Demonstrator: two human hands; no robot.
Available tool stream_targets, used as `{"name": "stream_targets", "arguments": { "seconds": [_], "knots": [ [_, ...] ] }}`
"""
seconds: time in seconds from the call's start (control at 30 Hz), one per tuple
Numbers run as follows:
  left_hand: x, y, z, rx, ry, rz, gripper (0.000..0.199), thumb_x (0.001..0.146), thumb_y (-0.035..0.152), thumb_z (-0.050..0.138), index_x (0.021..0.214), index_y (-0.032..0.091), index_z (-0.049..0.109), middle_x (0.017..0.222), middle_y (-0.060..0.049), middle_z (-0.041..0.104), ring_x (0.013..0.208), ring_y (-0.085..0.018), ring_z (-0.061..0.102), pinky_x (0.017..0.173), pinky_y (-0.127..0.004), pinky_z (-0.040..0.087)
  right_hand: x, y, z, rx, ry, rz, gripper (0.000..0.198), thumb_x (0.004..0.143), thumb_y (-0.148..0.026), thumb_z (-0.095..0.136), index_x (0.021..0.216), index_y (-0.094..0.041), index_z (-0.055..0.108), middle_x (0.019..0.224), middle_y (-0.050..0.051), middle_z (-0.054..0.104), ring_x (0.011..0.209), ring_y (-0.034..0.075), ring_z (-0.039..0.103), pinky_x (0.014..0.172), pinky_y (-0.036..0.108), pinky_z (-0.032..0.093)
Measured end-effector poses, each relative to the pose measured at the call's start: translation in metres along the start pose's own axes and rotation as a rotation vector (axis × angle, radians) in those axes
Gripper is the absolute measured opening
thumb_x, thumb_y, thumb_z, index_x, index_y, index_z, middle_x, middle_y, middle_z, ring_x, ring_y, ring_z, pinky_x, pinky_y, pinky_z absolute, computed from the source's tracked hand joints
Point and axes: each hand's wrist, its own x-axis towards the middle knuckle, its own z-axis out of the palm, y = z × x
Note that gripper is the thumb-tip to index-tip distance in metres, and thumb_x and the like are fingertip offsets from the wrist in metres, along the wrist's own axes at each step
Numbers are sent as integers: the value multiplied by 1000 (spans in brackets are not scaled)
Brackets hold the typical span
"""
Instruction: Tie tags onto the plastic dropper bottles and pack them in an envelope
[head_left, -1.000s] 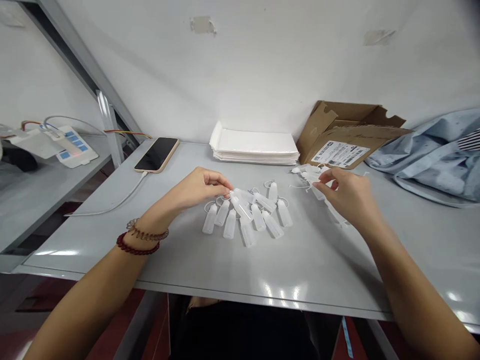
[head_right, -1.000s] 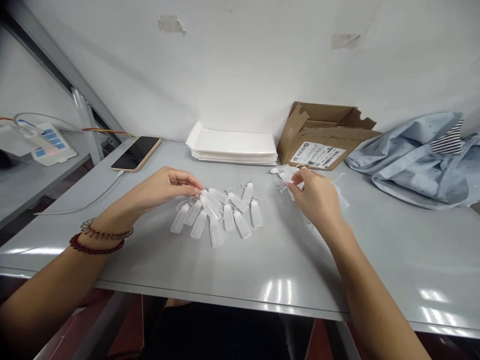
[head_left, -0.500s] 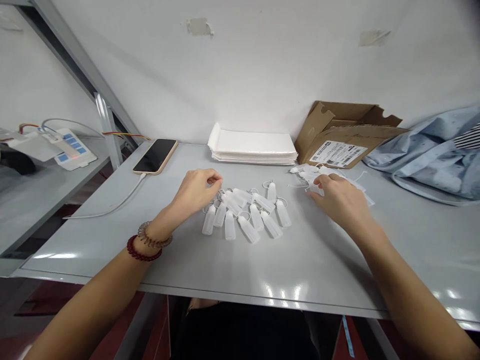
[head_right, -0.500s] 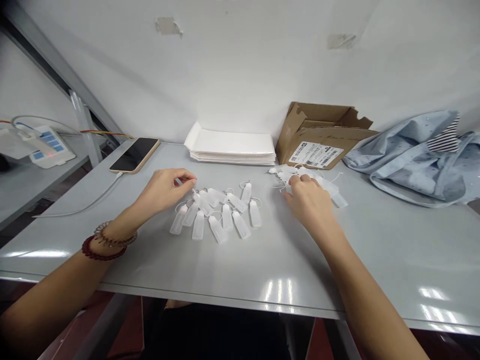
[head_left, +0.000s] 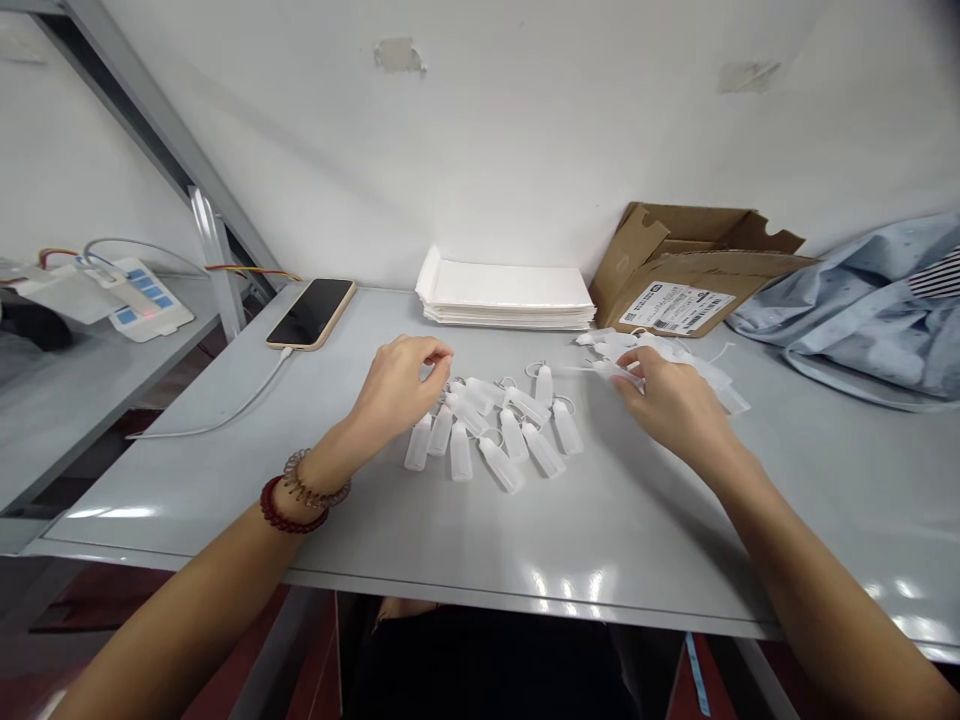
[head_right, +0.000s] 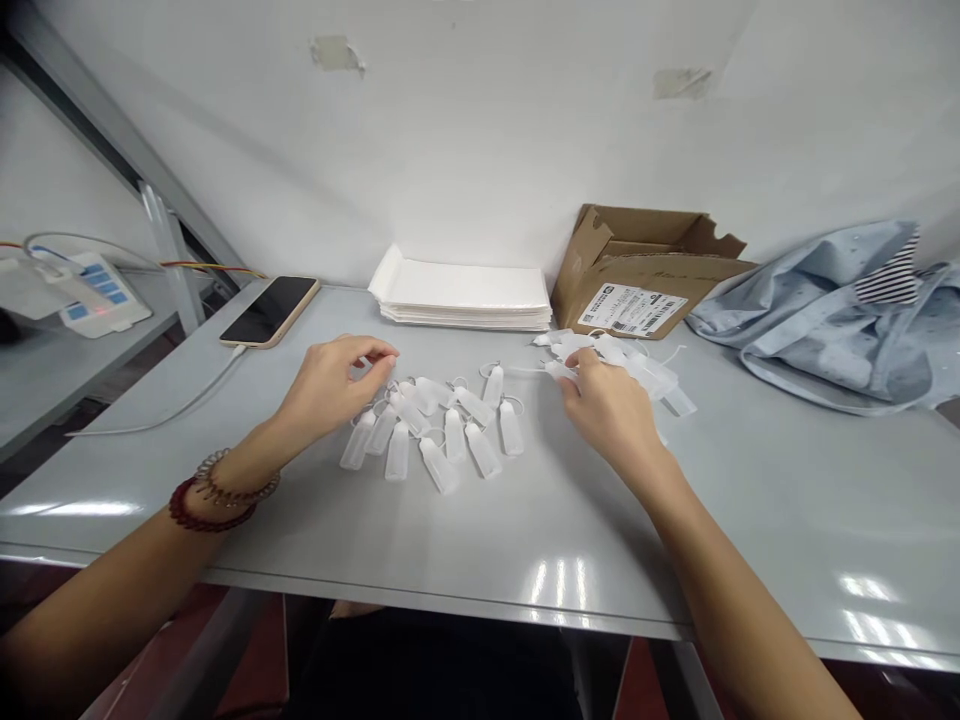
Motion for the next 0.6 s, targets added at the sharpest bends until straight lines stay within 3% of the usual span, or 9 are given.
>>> {"name": "stream_targets", "arguments": {
  "seconds": [0.13,0.27,0.43,0.6],
  "knots": [
    [-4,8,0,-99,83,53,17,83,20,54,90,16,69,83,-4,71,82,-18,62,60,-24,48,-2,-3,2,270,109,-54,16,83,-28,54,95,-17,58,80,7,69,67,21,61,58,31,44],
    [-10,17,0,-260,51,119,21,84,23,57,99,15,68,87,-5,70,81,-16,62,51,-19,45,-12,-15,6,505,260,-167,19,83,-33,57,94,-18,57,83,6,68,58,15,60,56,29,47],
    [-17,27,-1,-387,-90,272,24,85,28,61,101,12,69,88,-6,71,84,-16,61,72,-27,51,-28,-32,14,552,358,-314,18,86,-31,56,98,-18,54,86,5,68,60,14,64,49,25,46],
    [-20,34,-1,-465,-177,305,21,83,27,65,96,12,71,83,-5,71,81,-15,62,73,-26,50,-35,-41,19,448,529,-480,12,85,-26,58,95,-18,56,85,4,68,56,12,61,44,22,44]
  ]
}}
